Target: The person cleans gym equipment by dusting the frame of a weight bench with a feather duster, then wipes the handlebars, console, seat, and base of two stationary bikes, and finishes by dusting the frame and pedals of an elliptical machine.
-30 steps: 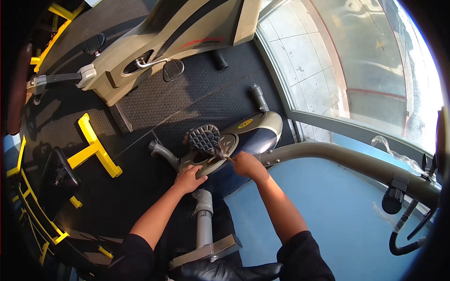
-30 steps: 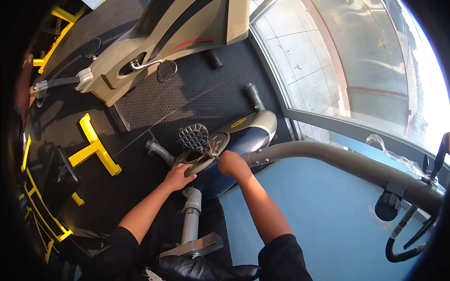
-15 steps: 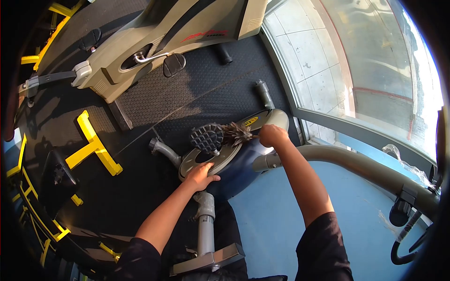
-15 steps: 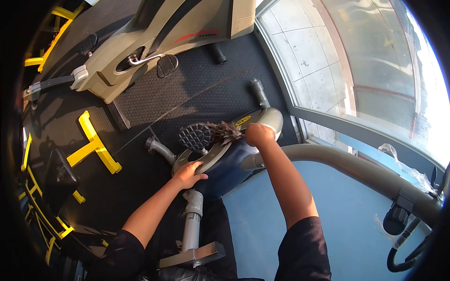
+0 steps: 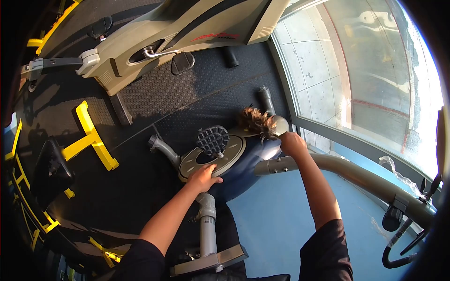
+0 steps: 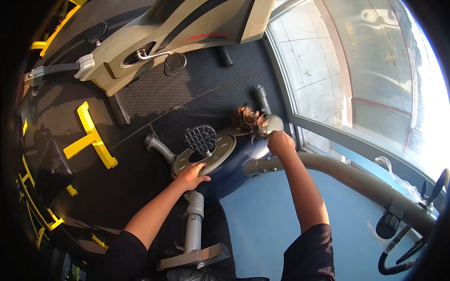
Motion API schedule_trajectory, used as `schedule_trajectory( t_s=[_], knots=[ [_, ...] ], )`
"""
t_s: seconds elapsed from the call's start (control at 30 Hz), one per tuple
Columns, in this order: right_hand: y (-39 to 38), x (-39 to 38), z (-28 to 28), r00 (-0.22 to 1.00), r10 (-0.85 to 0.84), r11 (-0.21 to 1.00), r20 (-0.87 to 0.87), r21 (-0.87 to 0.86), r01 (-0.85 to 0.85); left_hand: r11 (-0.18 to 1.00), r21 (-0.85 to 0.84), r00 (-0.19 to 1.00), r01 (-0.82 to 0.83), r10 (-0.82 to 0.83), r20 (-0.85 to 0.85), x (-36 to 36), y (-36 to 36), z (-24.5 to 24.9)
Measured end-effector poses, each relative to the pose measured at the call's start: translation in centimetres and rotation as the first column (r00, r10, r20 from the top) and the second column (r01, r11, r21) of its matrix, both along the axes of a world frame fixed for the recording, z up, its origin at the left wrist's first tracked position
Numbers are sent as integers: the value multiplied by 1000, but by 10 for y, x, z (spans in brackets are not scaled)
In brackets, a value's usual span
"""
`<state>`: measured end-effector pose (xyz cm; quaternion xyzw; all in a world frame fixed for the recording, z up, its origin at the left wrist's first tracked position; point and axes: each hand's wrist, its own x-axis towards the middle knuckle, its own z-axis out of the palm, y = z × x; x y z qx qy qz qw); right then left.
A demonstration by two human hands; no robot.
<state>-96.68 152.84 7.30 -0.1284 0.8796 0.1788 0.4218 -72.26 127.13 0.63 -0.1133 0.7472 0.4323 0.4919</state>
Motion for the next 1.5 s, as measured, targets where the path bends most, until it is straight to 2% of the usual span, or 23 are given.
schedule_trajectory(
  t_s=[0.03, 0.07, 0.13, 0.23, 0.3, 0.37, 0.43, 0.47, 0.57, 0.63, 0.77, 0.83, 0.9, 0.97, 1.0, 1.03, 1.07, 1.13, 1.17, 1.2, 1.27, 1.37, 1.5],
  knots=[
    [-4, 9, 0, 990, 76, 992, 121, -111, -62, 1000, 2, 1000, -2, 2, -4, -2, -1, 0],
    [-6, 8, 3, 990, 78, 992, 116, -110, -65, 1000, 6, 1000, 1, -1, 16, -4, -2, 0],
    [-18, 2, 23, 996, -75, 989, 44, -126, 80, 1000, 10, 999, 2, -2, 36, -2, 2, 1],
    [-6, -12, -5, 969, -59, 990, -240, 108, 87, 1000, -15, 1000, -8, 9, 11, 2, 1, 0],
    [-10, -7, -16, 963, -23, 987, -268, 149, 65, 1000, -13, 1000, -21, 21, -9, 1, 0, 2],
    [-20, 11, -16, 992, 37, 999, -118, 4, -36, 1000, -9, 1000, -8, 9, 16, -3, -4, 4],
    [-41, 33, -14, 991, 33, 998, 127, -57, -26, 1000, -5, 999, 0, 0, 36, -3, -3, 7],
    [-41, 48, -25, 966, 93, 986, 241, -160, -55, 1000, -12, 1000, -3, 3, 20, -2, -3, 8],
    [-87, 70, 35, 968, 91, 979, 232, -199, -45, 999, -40, 999, -26, 25, -39, 9, -3, 12],
    [-115, 75, 94, 954, 79, 991, 288, -126, -44, 998, -51, 995, -47, 43, -87, 18, -3, 17],
    [-119, 73, 205, 958, 127, 992, 257, -27, -124, 994, -112, 973, -8, -18, -229, 48, -14, 19],
    [-106, 66, 260, 980, 122, 992, 159, -8, -122, 991, -134, 949, 11, -53, -310, 68, -21, 17],
    [-83, 57, 310, 996, 31, 998, 80, -52, -27, 988, -157, 940, 5, -58, -335, 85, -32, 23],
    [-55, 48, 358, 995, -80, 987, 63, -132, 88, 992, -109, 963, -58, 27, -268, 97, -50, 33],
    [-56, 49, 384, 970, -242, 968, 24, -67, 243, 990, -109, 973, -90, 64, -223, 101, -63, 43],
    [-40, 60, 400, 954, -295, 954, -45, -65, 292, 987, -108, 979, -122, 102, -175, 106, -74, 53],
    [-33, 73, 413, 936, -345, 935, -76, -122, 335, 978, -123, 968, -168, 140, -209, 117, -84, 59],
    [-28, 109, 432, 868, -482, 869, -121, -197, 455, 968, -146, 951, -206, 163, -261, 130, -104, 85],
    [-27, 128, 436, 814, -563, 820, -144, -222, 528, 965, -178, 966, -194, 156, -208, 130, -117, 106],
    [-14, 151, 434, 806, -576, 792, -135, -335, 510, 961, -212, 977, -176, 144, -156, 131, -130, 124],
    [-7, 193, 430, 733, -664, 716, -148, -410, 565, 958, -224, 971, -176, 132, -198, 140, -151, 141],
    [16, 262, 408, 523, -851, 425, -41, -640, 640, 956, -236, 970, -172, 122, -212, 142, -182, 165],
    [18, 335, 395, 289, -955, 99, 69, -843, 528, 949, -277, 939, -152, 51, -339, 132, -213, 183]
  ],
)
